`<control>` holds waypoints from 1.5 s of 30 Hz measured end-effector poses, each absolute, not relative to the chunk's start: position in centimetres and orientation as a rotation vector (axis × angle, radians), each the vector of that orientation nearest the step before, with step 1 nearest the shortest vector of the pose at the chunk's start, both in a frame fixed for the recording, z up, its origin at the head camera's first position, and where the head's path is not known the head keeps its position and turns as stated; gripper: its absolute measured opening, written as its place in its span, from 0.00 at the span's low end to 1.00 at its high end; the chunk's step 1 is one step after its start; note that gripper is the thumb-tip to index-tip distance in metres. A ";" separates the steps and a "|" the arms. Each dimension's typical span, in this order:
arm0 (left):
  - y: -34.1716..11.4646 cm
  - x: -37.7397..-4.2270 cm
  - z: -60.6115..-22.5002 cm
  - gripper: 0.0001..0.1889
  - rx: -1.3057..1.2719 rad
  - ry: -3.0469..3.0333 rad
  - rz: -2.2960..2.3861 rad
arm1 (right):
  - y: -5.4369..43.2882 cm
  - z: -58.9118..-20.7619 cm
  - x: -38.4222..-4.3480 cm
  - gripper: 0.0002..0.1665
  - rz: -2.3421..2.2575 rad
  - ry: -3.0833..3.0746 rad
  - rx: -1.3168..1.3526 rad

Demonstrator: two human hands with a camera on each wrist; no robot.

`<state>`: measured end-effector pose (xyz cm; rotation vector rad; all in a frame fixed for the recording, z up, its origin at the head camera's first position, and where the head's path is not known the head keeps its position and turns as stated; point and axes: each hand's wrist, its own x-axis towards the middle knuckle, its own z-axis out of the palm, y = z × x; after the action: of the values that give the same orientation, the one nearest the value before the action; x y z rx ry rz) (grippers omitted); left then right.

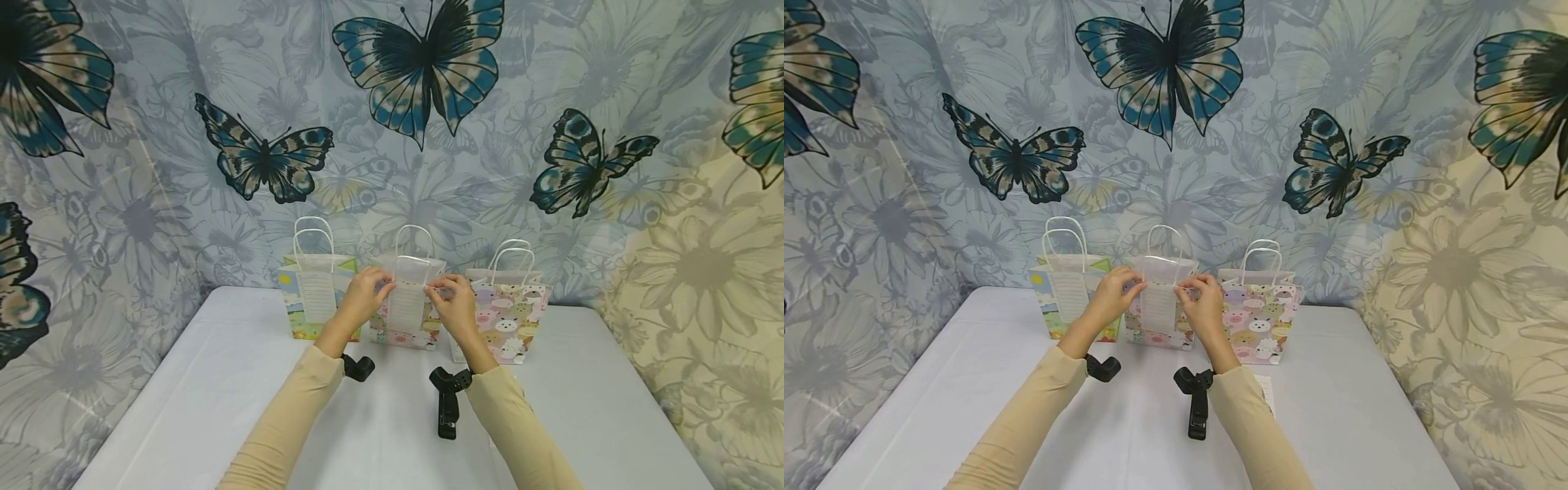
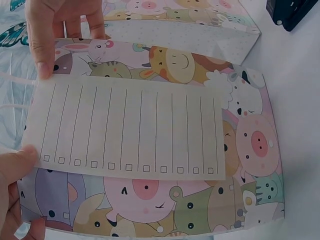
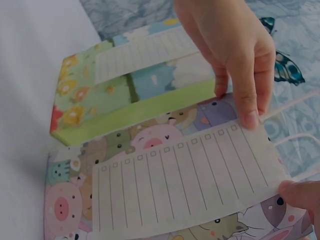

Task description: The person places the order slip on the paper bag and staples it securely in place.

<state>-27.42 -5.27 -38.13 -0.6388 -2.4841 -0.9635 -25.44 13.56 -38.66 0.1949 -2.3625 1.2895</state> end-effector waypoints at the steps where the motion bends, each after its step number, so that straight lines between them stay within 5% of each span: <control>1: -5.3 -27.4 -38.1 0.11 -0.639 -2.482 -0.958 | 13.6 -38.7 -25.4 0.10 1.286 -2.361 0.197; 31: -5.1 -27.5 -38.3 0.10 -0.628 -2.485 -0.935 | 14.3 -38.9 -24.7 0.10 1.364 -2.310 0.219; 45: -5.0 -27.3 -38.3 0.10 -0.617 -2.481 -0.931 | 15.2 -39.5 -23.3 0.19 1.369 -2.291 0.241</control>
<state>-27.34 -5.00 -38.34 -0.6173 -2.4808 -0.9312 -23.26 15.18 -39.51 0.2405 -2.2907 1.3685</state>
